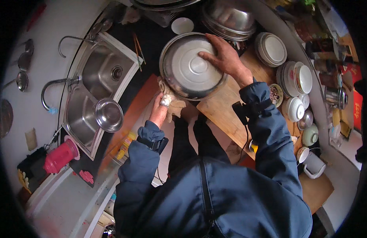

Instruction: The person wipes a small white bowl with a cloth, then stacks various bowls and plates on a wooden countertop. They place flatbread into a metal bowl and cover it with a lid, then continue stacking and arranging bowls and plates.

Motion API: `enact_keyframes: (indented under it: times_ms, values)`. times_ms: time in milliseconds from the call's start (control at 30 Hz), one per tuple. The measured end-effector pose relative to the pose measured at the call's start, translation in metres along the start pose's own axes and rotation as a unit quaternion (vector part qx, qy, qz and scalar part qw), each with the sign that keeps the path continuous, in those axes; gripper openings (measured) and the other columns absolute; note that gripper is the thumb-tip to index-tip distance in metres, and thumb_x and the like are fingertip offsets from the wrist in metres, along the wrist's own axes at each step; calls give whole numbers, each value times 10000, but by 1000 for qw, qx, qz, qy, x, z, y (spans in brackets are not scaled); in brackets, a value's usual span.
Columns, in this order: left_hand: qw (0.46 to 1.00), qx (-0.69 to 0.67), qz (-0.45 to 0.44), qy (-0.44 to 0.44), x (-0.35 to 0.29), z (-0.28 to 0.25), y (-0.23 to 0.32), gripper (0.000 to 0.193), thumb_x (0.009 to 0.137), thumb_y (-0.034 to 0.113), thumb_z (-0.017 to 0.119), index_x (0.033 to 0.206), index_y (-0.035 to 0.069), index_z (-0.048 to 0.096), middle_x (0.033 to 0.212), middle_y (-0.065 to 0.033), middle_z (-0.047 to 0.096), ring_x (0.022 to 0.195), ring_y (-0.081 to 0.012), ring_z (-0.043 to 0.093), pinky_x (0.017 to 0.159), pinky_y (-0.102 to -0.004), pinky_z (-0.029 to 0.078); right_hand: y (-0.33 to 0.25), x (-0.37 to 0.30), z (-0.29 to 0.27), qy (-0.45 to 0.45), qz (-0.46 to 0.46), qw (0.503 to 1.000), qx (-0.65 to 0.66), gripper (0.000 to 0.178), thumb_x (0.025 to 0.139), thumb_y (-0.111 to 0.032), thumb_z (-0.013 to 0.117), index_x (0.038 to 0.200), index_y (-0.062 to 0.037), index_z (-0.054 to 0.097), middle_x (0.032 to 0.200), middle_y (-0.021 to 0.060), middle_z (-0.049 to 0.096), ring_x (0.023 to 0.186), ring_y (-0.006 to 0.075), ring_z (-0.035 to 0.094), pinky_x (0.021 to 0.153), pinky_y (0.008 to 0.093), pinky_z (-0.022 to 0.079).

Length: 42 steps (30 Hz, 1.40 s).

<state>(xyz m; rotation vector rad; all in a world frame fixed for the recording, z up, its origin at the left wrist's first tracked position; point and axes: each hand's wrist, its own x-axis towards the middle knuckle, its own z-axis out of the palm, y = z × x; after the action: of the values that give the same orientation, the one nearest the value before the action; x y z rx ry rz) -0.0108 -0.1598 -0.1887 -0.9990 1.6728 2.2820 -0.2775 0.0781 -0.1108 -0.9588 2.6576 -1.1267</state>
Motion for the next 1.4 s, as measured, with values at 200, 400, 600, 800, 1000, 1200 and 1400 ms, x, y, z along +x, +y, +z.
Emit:
enact_keyframes:
  times_ms: [200, 400, 600, 800, 1000, 1200, 1400]
  values:
    - [997, 10, -40, -64, -15, -7, 11, 510, 1062, 287, 584, 1470, -2, 480, 1401, -116, 587, 1227, -198, 600, 1056, -335, 483, 9, 1, 10, 35, 4, 998, -42, 755, 945, -495, 694, 1488, -14, 485, 1498, 268, 503, 1376, 445, 490, 1145, 468, 419]
    - [985, -47, -64, -151, -61, -51, 5, 437, 1083, 359, 516, 1354, 22, 586, 1247, -106, 690, 1035, -188, 699, 922, -337, 570, -28, -4, -11, 81, -9, 990, -114, 630, 957, -312, 720, 1481, -35, 506, 1507, 243, 505, 1390, 422, 485, 1156, 451, 405]
    - [989, -49, -103, -96, -112, -100, -30, 398, 1108, 342, 445, 1340, 50, 585, 1169, -102, 715, 1058, -186, 686, 957, -349, 547, -126, -42, 26, -118, -38, 980, 156, 299, 990, -118, 664, 1278, -40, 667, 1174, 159, 703, 1097, 323, 680, 969, 401, 528]
    - [985, -81, -151, -26, -159, -150, -70, 417, 1113, 313, 422, 1390, 20, 530, 1208, -134, 707, 1086, -204, 685, 949, -357, 556, -186, -72, 212, -351, 37, 885, 304, 446, 1030, -274, 634, 1382, -10, 560, 1080, 183, 724, 942, 291, 722, 844, 388, 574]
    - [986, -84, -145, 19, -194, -183, -79, 482, 1083, 382, 442, 1395, 23, 516, 1147, -128, 703, 986, -253, 719, 849, -382, 600, -221, -52, 337, -303, 206, 839, 402, 518, 1009, -323, 674, 1302, 83, 542, 957, 183, 738, 795, 210, 739, 709, 360, 592]
    - [985, -102, -138, 17, -205, -199, -71, 484, 1102, 384, 374, 1381, 16, 516, 1152, -145, 693, 987, -273, 727, 856, -398, 604, -236, -24, 370, -372, 265, 783, 423, 372, 1009, -147, 652, 1232, 117, 517, 1019, 230, 699, 846, 210, 749, 664, 306, 630]
    - [987, -104, -122, 6, -197, -208, -68, 488, 1106, 400, 377, 1389, 32, 529, 1181, -135, 693, 1032, -270, 713, 892, -398, 590, -265, 21, 324, -238, 65, 926, 284, 384, 962, 24, 581, 1331, 45, 477, 1219, 245, 657, 1074, 311, 702, 919, 411, 579]
